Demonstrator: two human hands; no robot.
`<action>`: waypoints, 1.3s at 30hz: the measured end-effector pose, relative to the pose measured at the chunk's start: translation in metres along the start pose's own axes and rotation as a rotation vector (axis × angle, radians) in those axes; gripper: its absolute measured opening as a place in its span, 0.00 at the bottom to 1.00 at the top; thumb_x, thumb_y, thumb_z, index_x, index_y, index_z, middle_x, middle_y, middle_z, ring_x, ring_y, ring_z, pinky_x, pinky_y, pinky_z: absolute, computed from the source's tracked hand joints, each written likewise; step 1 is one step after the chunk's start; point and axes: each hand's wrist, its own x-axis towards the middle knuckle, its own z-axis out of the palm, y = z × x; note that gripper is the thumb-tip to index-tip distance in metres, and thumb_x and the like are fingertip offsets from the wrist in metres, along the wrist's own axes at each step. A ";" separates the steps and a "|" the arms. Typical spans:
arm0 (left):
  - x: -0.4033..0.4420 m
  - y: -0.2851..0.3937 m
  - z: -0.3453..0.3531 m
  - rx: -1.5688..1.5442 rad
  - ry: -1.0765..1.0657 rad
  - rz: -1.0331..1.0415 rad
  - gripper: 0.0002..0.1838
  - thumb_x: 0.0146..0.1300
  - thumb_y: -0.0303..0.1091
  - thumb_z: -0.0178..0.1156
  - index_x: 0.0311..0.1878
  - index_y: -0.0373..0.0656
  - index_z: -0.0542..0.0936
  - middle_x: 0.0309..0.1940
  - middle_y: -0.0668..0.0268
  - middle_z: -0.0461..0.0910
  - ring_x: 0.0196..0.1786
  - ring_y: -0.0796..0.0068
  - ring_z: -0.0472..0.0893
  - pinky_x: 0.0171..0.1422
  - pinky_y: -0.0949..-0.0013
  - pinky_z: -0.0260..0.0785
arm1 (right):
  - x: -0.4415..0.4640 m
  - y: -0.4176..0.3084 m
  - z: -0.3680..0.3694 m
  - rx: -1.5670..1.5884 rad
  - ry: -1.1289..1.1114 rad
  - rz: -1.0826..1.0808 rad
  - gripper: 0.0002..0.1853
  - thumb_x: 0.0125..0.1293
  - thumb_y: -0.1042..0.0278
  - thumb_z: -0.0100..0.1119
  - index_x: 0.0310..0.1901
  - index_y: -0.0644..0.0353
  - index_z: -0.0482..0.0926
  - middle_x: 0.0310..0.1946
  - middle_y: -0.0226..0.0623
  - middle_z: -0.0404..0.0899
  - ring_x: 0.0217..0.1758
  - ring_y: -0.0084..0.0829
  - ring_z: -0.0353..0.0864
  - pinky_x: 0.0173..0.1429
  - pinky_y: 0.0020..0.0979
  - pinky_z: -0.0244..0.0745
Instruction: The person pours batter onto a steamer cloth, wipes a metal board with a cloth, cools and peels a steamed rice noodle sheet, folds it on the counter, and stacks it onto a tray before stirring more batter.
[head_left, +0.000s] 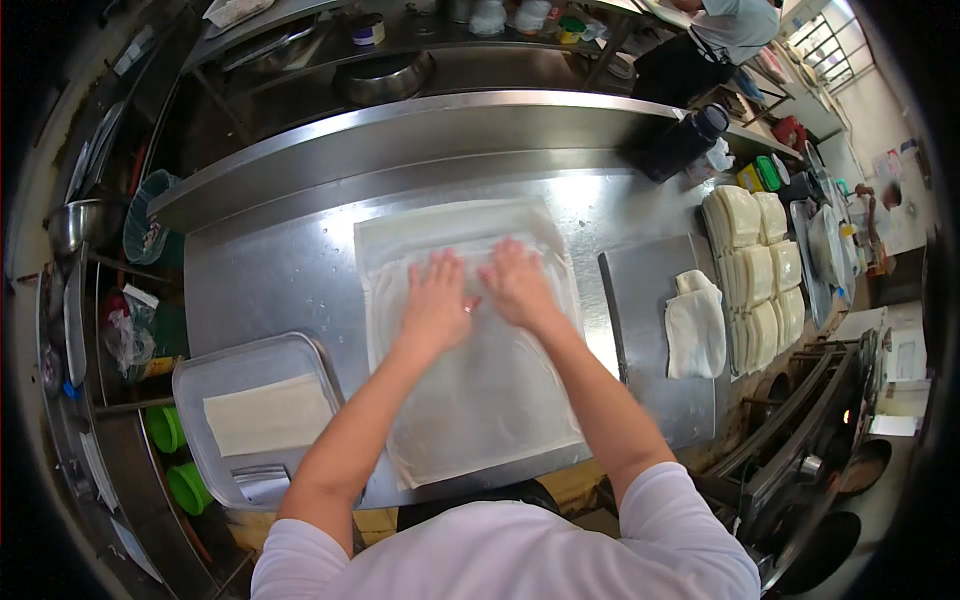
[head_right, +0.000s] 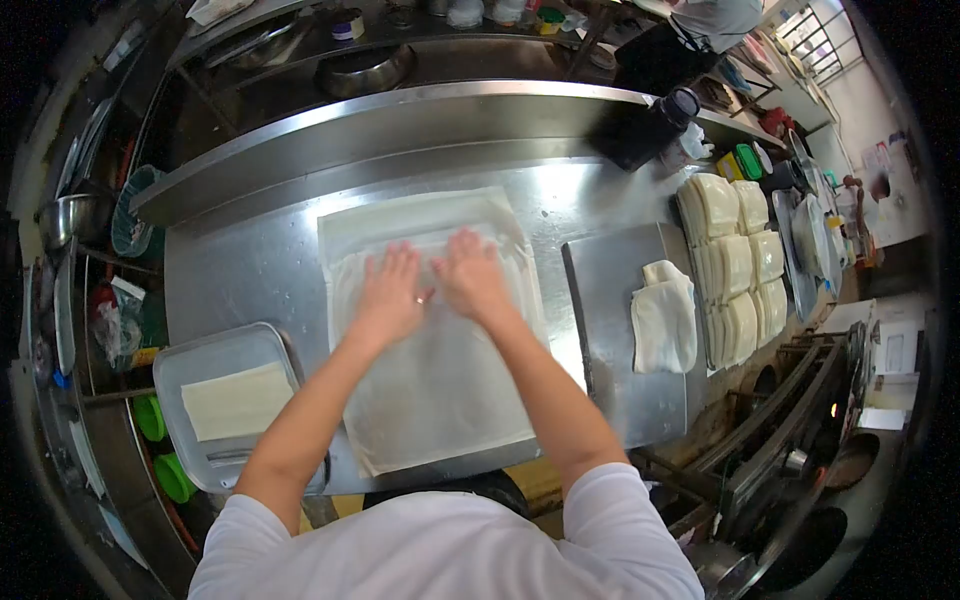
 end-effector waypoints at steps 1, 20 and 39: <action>0.000 0.006 0.006 0.021 0.013 0.063 0.39 0.78 0.54 0.51 0.82 0.37 0.61 0.85 0.51 0.54 0.87 0.50 0.51 0.88 0.36 0.38 | -0.009 -0.020 0.004 0.116 -0.051 -0.054 0.41 0.83 0.38 0.34 0.81 0.67 0.56 0.85 0.52 0.49 0.89 0.50 0.46 0.87 0.59 0.38; 0.010 -0.144 -0.024 -0.175 0.322 -0.432 0.14 0.67 0.36 0.67 0.52 0.41 0.82 0.73 0.50 0.71 0.79 0.44 0.64 0.81 0.30 0.49 | 0.078 0.088 -0.040 0.146 0.362 0.146 0.19 0.66 0.67 0.64 0.54 0.70 0.84 0.54 0.58 0.84 0.58 0.58 0.82 0.66 0.48 0.77; -0.172 -0.078 -0.006 -0.418 0.520 -0.156 0.15 0.57 0.25 0.69 0.49 0.44 0.84 0.69 0.53 0.73 0.76 0.42 0.65 0.80 0.43 0.58 | -0.173 0.083 -0.018 0.230 0.472 0.019 0.17 0.62 0.78 0.64 0.53 0.64 0.82 0.53 0.49 0.81 0.61 0.53 0.77 0.67 0.45 0.73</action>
